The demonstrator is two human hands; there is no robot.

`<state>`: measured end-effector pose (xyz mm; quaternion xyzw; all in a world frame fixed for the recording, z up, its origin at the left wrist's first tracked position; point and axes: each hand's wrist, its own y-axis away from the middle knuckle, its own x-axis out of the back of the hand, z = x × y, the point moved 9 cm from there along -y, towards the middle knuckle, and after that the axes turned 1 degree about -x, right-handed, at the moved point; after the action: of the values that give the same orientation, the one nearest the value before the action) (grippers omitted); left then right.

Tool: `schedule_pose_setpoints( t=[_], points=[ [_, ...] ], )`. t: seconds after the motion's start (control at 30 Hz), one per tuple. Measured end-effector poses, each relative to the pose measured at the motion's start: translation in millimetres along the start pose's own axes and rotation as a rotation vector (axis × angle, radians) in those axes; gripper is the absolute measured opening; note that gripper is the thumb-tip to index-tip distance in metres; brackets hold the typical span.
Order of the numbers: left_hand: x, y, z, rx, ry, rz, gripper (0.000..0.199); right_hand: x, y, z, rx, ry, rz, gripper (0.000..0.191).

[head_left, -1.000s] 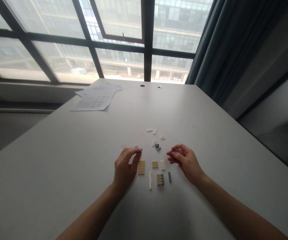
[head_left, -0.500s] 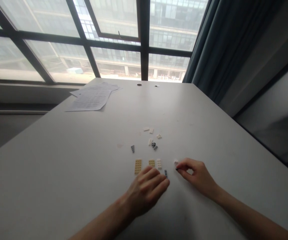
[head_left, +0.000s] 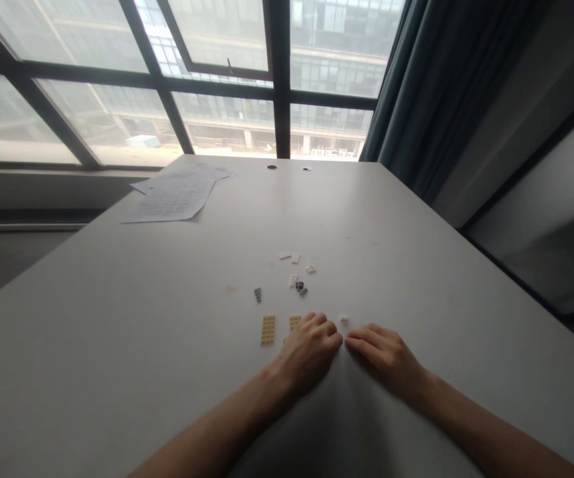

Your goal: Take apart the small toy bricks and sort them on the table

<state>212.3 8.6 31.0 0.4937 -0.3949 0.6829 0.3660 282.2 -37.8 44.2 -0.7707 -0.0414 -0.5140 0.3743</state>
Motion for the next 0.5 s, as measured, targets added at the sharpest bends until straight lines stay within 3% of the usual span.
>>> schedule_pose_setpoints(
  t=[0.17, 0.37, 0.5],
  points=[
    [-2.9, 4.1, -0.5, 0.009, 0.049, 0.029, 0.016, -1.7, -1.4, 2.9, -0.034, -0.047, 0.024, 0.020],
    [16.9, 9.7, -10.6, 0.109, 0.066, 0.176, 0.007, -8.2, 1.9, 10.2, -0.131, -0.134, -0.055, 0.020],
    [20.5, 8.6, -13.3, 0.171, 0.055, 0.158, 0.010, -2.8, 2.4, 17.4, -0.235, -0.159, -0.022, 0.017]
  ],
)
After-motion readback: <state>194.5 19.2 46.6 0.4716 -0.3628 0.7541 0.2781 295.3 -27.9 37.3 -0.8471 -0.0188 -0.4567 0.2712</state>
